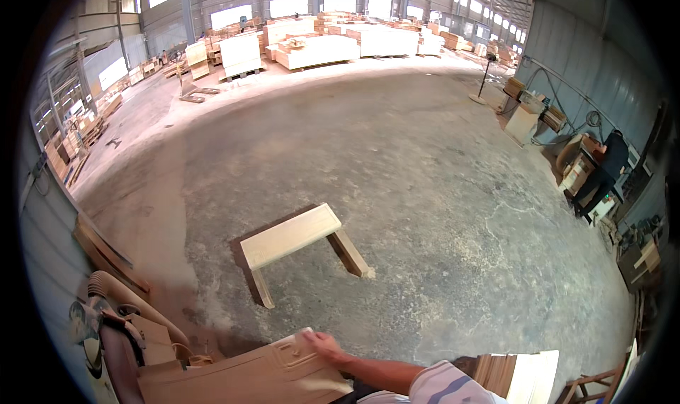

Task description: The person repeatedly sands a rectangular wooden panel with carved edges on a belt sander. They handle the wood by hand, flipping it to sand different sides and edges, and periodically inspect the surface. The person stacks the finished pieces on a nearby wooden stool.

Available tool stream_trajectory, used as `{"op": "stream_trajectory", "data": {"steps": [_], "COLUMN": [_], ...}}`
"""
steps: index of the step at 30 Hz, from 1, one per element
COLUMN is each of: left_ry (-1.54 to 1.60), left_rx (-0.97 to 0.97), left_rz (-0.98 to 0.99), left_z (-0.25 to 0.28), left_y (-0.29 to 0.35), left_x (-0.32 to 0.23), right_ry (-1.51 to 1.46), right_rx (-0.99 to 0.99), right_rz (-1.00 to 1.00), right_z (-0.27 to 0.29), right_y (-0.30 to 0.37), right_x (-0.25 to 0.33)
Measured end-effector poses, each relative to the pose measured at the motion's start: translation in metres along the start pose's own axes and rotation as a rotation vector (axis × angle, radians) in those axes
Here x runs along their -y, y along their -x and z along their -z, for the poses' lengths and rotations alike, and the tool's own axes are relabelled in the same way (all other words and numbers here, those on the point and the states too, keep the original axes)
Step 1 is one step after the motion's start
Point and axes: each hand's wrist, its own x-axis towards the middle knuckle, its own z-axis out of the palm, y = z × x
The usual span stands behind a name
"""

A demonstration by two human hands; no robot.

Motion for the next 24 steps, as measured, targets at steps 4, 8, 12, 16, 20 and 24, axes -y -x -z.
{"op": "stream_trajectory", "data": {"steps": [4, 8, 12, 16, 20, 24], "left_ry": [0.029, 0.073, -0.009, -0.158, -0.291, -0.622], "left_rx": [0.020, 0.403, 0.399, 0.341, 0.296, 0.376], "left_rz": [-0.094, -0.393, -0.424, -0.674, -0.793, -0.779], "left_z": [-0.072, -0.109, -0.158, -0.176, -0.205, -0.209], "left_y": [0.062, 0.093, 0.142, 0.137, 0.162, 0.155], "left_x": [-0.005, -0.028, -0.093, -0.084, -0.044, -0.008], "right_ry": [-0.025, 0.133, -0.222, -0.150, -0.033, -0.285], "right_rx": [-0.186, -0.218, -0.185, 0.077, 0.128, 0.359], "right_rz": [0.200, 0.318, 0.282, 0.249, 0.237, 0.328], "right_z": [0.023, 0.040, 0.045, 0.056, 0.054, 0.042], "right_y": [-0.008, -0.001, -0.051, -0.075, -0.093, -0.029], "right_x": [-0.001, 0.044, 0.020, -0.010, -0.006, 0.117]}}
